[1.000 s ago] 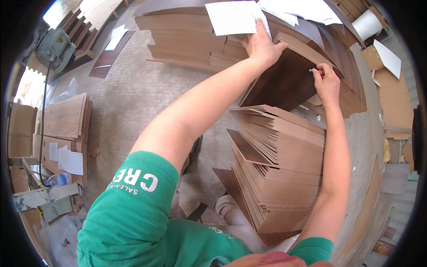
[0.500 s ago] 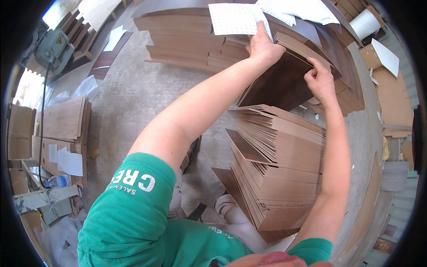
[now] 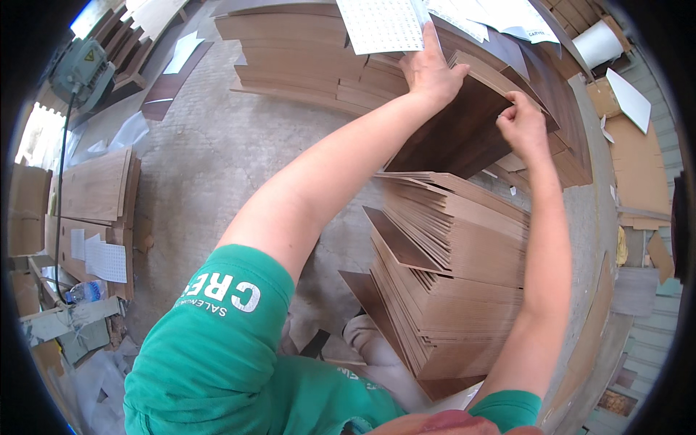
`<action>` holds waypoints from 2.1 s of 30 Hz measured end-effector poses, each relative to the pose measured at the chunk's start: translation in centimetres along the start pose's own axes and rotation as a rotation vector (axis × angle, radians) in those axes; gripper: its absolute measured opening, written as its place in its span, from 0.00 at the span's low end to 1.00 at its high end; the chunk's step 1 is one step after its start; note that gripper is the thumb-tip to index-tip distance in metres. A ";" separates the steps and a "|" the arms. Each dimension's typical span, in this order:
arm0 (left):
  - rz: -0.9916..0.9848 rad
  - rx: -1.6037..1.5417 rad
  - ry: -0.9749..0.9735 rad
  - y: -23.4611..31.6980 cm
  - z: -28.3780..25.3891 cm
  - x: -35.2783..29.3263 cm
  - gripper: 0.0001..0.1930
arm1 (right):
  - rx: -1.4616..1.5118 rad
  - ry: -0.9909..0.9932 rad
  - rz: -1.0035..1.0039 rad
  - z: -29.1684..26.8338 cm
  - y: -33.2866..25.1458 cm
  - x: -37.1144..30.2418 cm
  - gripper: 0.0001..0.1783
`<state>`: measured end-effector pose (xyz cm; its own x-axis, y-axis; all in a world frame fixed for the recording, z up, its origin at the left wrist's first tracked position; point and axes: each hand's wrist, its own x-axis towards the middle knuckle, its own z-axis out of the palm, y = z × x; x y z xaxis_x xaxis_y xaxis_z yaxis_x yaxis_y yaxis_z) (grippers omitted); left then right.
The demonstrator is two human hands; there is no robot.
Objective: The person kneels on the floor and repeatedly peels individual labels from a sheet, then applies them to the edges of stacked cardboard boxes. The person handles the label sheet and the boxes by hand throughout the process.
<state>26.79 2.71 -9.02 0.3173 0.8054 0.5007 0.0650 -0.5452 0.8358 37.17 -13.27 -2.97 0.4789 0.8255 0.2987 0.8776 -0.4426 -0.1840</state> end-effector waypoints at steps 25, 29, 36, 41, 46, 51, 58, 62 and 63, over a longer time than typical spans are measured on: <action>0.003 0.038 -0.100 1.7 -2.7 0.3 0.50 | 0.210 0.194 0.081 0.4 -0.8 0.4 0.14; 0.131 0.142 0.024 0.4 -0.3 0.1 0.49 | -0.019 0.242 -0.139 3.4 1.3 1.0 0.15; -0.152 -0.009 -0.036 1.2 0.5 0.8 0.45 | -0.360 0.382 -0.002 2.3 1.4 -0.2 0.18; -0.095 0.016 -0.071 2.3 -0.5 -0.4 0.45 | -0.320 0.317 -0.200 2.0 0.3 -2.0 0.23; -0.153 0.013 -0.194 3.1 -2.7 -0.3 0.47 | -0.298 0.243 -0.246 1.3 0.5 -3.5 0.25; -0.010 -0.009 -0.076 3.5 -5.9 0.3 0.35 | -0.279 0.123 -0.128 -1.1 -1.8 -4.5 0.17; -0.035 -0.394 -0.316 6.6 -13.8 -2.2 0.20 | 0.231 0.167 0.156 -5.6 -6.0 -5.9 0.18; -0.135 -0.434 -0.551 6.3 -15.7 -2.2 0.25 | 0.377 0.369 -0.127 -6.8 -9.7 -6.4 0.08; -0.094 -0.430 -0.554 5.8 -16.3 -2.1 0.23 | 0.347 0.373 -0.238 -6.6 -10.9 -5.9 0.08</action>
<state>11.06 1.61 -1.52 0.7709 0.5451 0.3296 -0.2279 -0.2470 0.9418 24.88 -15.64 3.49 0.2979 0.6808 0.6692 0.9348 -0.0661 -0.3490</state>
